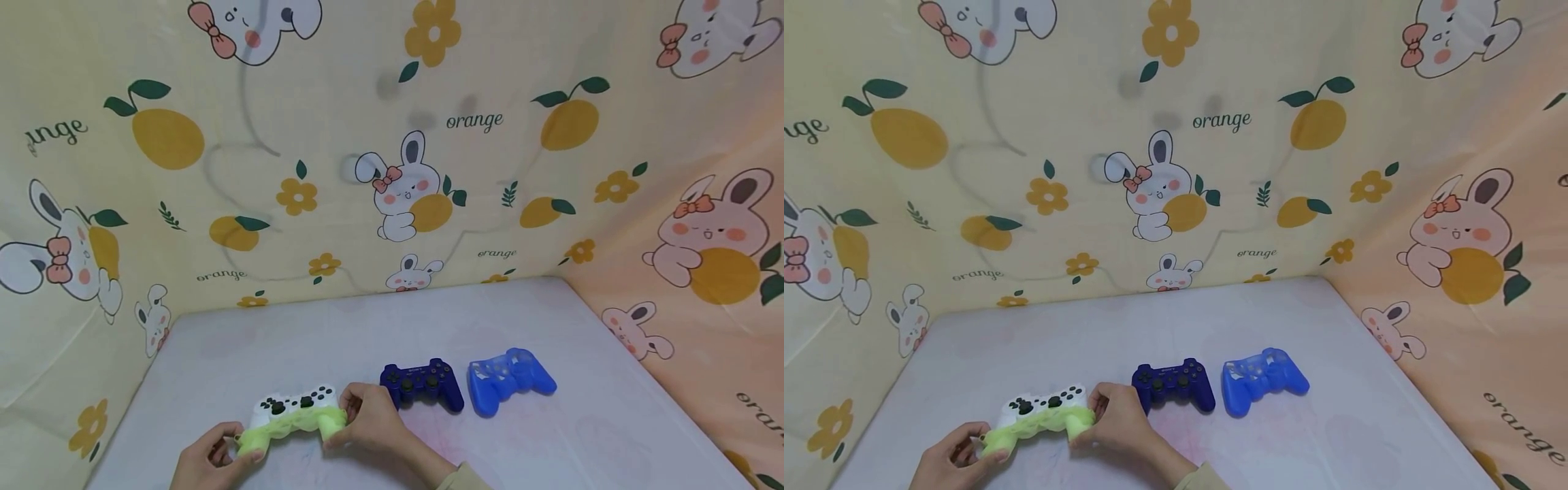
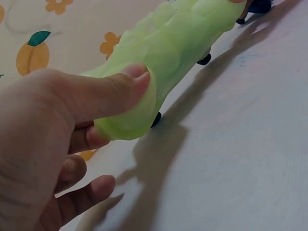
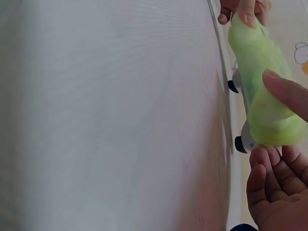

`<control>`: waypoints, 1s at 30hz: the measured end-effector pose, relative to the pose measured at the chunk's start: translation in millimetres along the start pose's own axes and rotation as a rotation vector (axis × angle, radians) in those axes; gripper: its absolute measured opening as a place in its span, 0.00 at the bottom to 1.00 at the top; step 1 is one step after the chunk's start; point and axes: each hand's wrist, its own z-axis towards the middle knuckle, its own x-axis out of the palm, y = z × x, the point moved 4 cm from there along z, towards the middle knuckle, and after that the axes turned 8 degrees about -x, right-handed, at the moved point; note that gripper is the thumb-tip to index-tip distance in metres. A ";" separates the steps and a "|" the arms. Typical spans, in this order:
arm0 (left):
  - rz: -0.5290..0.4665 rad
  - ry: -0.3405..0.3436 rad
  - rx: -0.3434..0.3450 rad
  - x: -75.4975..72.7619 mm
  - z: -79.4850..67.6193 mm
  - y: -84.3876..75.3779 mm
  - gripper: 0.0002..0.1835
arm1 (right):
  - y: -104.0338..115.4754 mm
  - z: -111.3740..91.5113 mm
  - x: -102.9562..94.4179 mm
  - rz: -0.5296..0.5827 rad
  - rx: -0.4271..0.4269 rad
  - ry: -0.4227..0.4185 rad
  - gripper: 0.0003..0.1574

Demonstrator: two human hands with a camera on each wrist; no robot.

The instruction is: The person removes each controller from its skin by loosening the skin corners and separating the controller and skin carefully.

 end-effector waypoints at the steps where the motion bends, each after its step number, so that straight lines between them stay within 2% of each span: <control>1: -0.002 0.001 0.002 0.3 0.1 -0.2 0.29 | -0.5 -0.1 -0.4 -0.001 0.000 0.000 0.32; 6: -0.006 0.019 -0.011 1.4 0.7 -2.1 0.30 | -3.1 -0.1 -1.5 -0.007 0.001 0.004 0.31; 16: -0.008 0.074 -0.107 2.3 1.4 3.2 0.33 | -4.3 -3.1 -2.7 -0.029 0.032 0.012 0.30; 30: 0.003 0.087 -0.096 2.0 -1.2 2.5 0.32 | 3.0 -9.3 -1.1 -0.040 0.006 -0.019 0.29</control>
